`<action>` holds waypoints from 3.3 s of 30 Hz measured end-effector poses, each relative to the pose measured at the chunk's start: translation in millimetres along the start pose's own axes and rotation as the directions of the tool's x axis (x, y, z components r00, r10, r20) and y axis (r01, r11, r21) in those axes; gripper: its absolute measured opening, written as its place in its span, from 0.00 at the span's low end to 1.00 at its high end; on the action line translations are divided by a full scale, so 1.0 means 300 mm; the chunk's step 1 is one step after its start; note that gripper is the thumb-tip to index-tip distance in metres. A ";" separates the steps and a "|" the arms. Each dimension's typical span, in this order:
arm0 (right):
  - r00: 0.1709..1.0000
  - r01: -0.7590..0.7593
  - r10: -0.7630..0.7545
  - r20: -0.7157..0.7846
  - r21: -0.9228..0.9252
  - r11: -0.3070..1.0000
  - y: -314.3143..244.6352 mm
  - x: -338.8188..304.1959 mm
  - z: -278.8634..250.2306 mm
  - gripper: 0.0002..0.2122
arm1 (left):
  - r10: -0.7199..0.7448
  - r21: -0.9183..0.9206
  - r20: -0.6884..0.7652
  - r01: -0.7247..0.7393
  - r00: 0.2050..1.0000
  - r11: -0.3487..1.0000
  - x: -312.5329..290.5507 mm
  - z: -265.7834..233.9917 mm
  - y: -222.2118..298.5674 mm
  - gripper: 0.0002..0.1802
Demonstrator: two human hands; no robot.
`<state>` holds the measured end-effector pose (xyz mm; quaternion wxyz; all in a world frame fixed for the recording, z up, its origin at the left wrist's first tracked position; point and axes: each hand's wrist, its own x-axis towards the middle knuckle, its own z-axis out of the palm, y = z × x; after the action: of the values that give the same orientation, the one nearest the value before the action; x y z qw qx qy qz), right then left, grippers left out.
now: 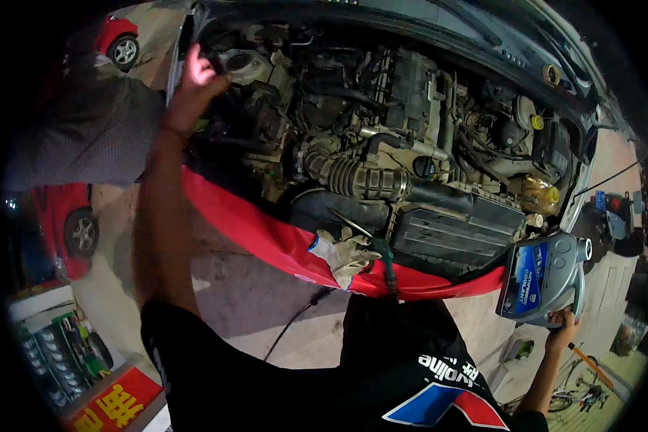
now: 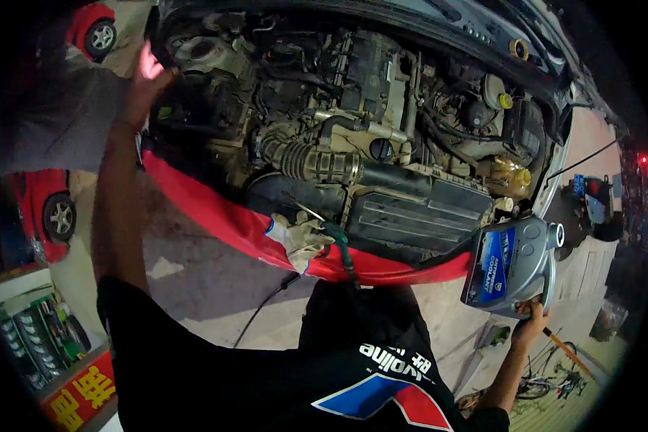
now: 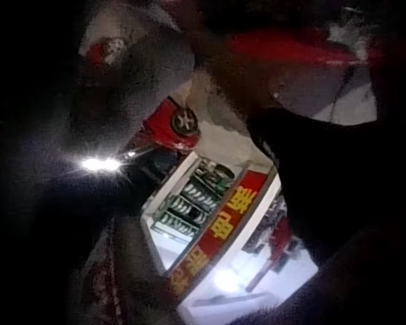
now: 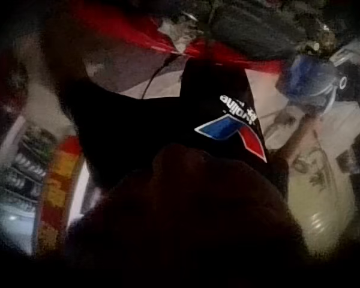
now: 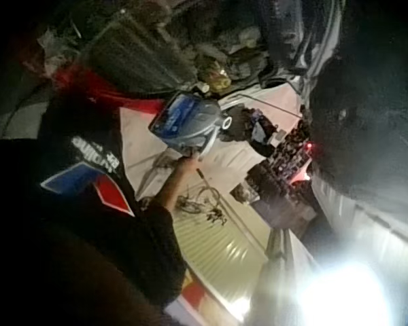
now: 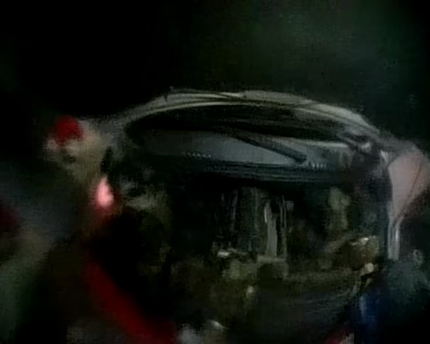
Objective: The person opens the hood of a white car and pours green coolant from a silver jug into the coolant reservoir. The person then closes the reservoir cap and sets the jug down.
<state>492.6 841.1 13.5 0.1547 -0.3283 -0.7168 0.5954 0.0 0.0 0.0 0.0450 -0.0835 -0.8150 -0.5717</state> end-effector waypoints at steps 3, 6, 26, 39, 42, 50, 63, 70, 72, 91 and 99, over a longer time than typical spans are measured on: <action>1.000 0.019 -0.020 -0.021 -0.054 0.998 -0.015 -0.021 0.078 0.28 | -0.111 -0.021 -0.053 0.110 0.992 0.994 0.094 -0.078 -0.030 0.54; 0.977 0.022 -0.049 -0.206 -0.133 0.991 0.000 -0.037 0.189 0.30 | -0.009 -0.101 0.107 0.020 0.994 0.995 0.269 -0.142 -0.147 0.58; 0.999 0.016 -0.027 -0.036 -0.285 0.958 -0.020 -0.018 0.280 0.22 | -0.173 -0.055 0.257 0.193 0.951 0.980 0.477 -0.111 -0.675 0.61; 0.989 -0.038 -0.004 -0.146 -0.285 0.958 0.055 -0.020 0.120 0.39 | -0.292 0.042 0.429 0.304 0.855 0.952 0.524 -0.069 -0.728 0.62; 0.988 -0.013 -0.032 -0.153 -0.283 0.959 0.003 -0.025 0.277 0.26 | -0.435 0.133 0.424 0.421 0.794 0.897 0.528 -0.054 -0.690 0.63; 0.986 0.069 -0.116 -0.120 -0.335 0.940 -0.038 -0.025 0.360 0.17 | -0.363 0.209 0.341 0.306 0.867 0.929 0.511 0.019 -0.642 0.57; 0.963 0.093 -0.170 -0.211 -0.332 0.939 0.029 -0.010 0.259 0.19 | -0.204 0.334 0.117 0.155 0.972 0.930 0.497 0.129 -0.663 0.54; 0.985 0.082 -0.134 -0.109 -0.388 0.918 0.038 0.004 0.204 0.28 | -0.153 0.289 0.209 0.088 0.966 0.953 0.473 0.043 -0.714 0.57; 0.997 0.021 -0.048 -0.058 -0.394 0.919 0.027 -0.003 0.177 0.28 | -0.103 0.308 0.222 0.030 0.970 0.951 0.457 0.050 -0.700 0.57; 0.980 -0.051 0.014 -0.198 -0.184 0.982 -0.184 -0.094 0.545 0.12 | 0.104 -0.135 0.019 -0.100 0.994 0.986 -0.676 0.917 0.076 0.20; 0.997 -0.059 0.049 -0.066 -0.169 0.984 -0.152 -0.113 0.568 0.10 | 0.306 -0.449 0.649 0.026 0.696 0.893 -0.969 1.449 0.658 0.21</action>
<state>400.0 687.3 21.2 0.1317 -0.3779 -0.7508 0.5254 332.1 449.4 -15.3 -0.2443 -0.3666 -0.6157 -0.6534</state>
